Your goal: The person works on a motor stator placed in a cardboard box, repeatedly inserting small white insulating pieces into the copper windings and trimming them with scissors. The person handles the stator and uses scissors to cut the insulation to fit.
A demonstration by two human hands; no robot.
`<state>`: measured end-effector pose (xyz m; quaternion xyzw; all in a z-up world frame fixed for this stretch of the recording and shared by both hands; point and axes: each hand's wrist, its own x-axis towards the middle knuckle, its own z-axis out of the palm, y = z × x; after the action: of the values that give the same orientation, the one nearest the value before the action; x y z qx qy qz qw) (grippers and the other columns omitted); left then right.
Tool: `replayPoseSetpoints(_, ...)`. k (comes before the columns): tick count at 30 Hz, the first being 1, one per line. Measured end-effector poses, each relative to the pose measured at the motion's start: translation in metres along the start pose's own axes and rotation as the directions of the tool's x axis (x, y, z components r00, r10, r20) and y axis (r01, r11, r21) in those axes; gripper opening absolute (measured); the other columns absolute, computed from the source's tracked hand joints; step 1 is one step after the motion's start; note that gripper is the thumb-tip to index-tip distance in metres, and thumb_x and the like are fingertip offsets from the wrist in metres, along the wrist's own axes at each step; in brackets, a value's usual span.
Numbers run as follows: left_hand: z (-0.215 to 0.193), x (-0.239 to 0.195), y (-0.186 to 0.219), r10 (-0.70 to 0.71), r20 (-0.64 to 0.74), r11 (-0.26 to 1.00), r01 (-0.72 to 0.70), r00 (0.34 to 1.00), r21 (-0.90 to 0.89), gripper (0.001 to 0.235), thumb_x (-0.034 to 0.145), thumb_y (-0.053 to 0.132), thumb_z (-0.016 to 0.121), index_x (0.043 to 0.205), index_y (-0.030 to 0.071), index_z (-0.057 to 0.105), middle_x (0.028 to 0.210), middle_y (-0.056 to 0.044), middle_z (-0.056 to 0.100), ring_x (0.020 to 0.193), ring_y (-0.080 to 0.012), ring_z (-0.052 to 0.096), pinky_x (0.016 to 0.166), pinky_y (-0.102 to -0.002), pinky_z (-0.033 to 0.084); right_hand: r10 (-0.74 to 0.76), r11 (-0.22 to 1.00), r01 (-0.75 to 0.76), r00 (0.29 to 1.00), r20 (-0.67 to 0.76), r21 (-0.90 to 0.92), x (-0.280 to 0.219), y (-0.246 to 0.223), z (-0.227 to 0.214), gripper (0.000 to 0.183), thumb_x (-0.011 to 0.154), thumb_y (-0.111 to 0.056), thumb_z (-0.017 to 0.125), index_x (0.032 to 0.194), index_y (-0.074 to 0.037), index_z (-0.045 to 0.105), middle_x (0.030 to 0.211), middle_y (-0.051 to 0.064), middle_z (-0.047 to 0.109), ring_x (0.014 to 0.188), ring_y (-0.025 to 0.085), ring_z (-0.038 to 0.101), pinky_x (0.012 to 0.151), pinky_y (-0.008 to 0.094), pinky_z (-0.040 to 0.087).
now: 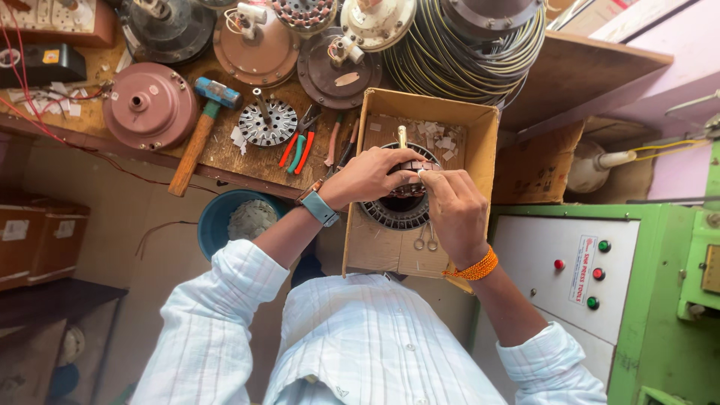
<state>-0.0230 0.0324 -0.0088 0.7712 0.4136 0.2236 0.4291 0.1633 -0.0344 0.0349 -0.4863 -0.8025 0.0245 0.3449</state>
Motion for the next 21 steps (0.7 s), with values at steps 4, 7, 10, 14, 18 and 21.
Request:
replayPoseSetpoints(4,0.003,0.003,-0.009,0.072,-0.011,0.997,-0.072,0.997,0.004,0.036,0.095,0.035,0.065,0.127,0.018,0.067,0.11,-0.014,0.075,0.102,-0.0372,0.07,0.083,-0.047,0.056,-0.049,0.995,0.048,0.999,-0.009,-0.082,-0.002,0.003,0.007,0.022,0.087,0.005,0.075,0.106,-0.005,0.074,0.097,0.006,0.072,0.091,0.024,0.068,0.077,0.036,0.057)
replayPoseSetpoints(7,0.002,0.007,-0.013,0.09,0.023,0.996,-0.09,0.996,0.026,0.036,0.096,0.035,0.064,0.127,0.018,0.067,0.108,-0.014,0.075,0.101,-0.0375,0.07,0.083,-0.048,0.055,-0.086,0.986,0.083,0.996,-0.017,-0.148,-0.003,0.009,0.008,0.025,0.083,0.003,0.076,0.106,-0.008,0.076,0.094,0.003,0.074,0.089,0.023,0.064,0.077,0.037,0.055)
replayPoseSetpoints(10,0.0,0.006,-0.013,0.062,0.084,0.996,-0.067,0.995,0.06,0.038,0.097,0.034,0.06,0.131,0.017,0.064,0.107,-0.016,0.074,0.1,-0.0374,0.07,0.083,-0.048,0.054,-0.082,0.996,0.08,0.993,-0.083,-0.025,-0.002,0.014,0.011,0.019,0.086,-0.007,0.081,0.104,-0.011,0.077,0.094,0.001,0.073,0.092,0.021,0.06,0.081,0.036,0.053)
replayPoseSetpoints(14,0.009,-0.009,-0.006,0.228,-0.064,0.974,-0.228,0.972,0.012,0.042,0.097,0.031,0.067,0.131,0.007,0.062,0.118,-0.018,0.072,0.107,-0.0382,0.068,0.089,-0.048,0.053,0.25,0.87,-0.181,0.964,-0.094,0.458,-0.009,0.022,0.015,0.049,0.083,-0.027,0.083,0.123,-0.005,0.065,0.119,0.007,0.062,0.101,0.015,0.058,0.089,0.03,0.051)
replayPoseSetpoints(18,0.033,-0.038,0.011,0.249,-0.412,0.961,-0.277,0.877,-0.009,0.042,0.091,0.021,0.076,0.128,0.004,0.063,0.119,-0.014,0.07,0.112,-0.0335,0.066,0.099,-0.043,0.053,0.282,0.727,-0.331,0.943,0.178,0.601,-0.017,0.032,0.018,0.04,0.089,-0.027,0.08,0.123,-0.007,0.073,0.118,0.004,0.071,0.109,0.017,0.061,0.097,0.031,0.052)
replayPoseSetpoints(21,0.054,-0.056,0.023,0.199,-0.552,0.979,-0.191,0.809,0.073,0.044,0.086,0.021,0.082,0.124,0.007,0.065,0.112,-0.009,0.069,0.107,-0.0306,0.063,0.096,-0.042,0.05,0.192,0.794,-0.255,0.966,0.171,0.551,-0.033,0.038,0.018,0.042,0.089,-0.026,0.08,0.126,-0.005,0.073,0.122,0.007,0.074,0.11,0.021,0.059,0.101,0.035,0.05)
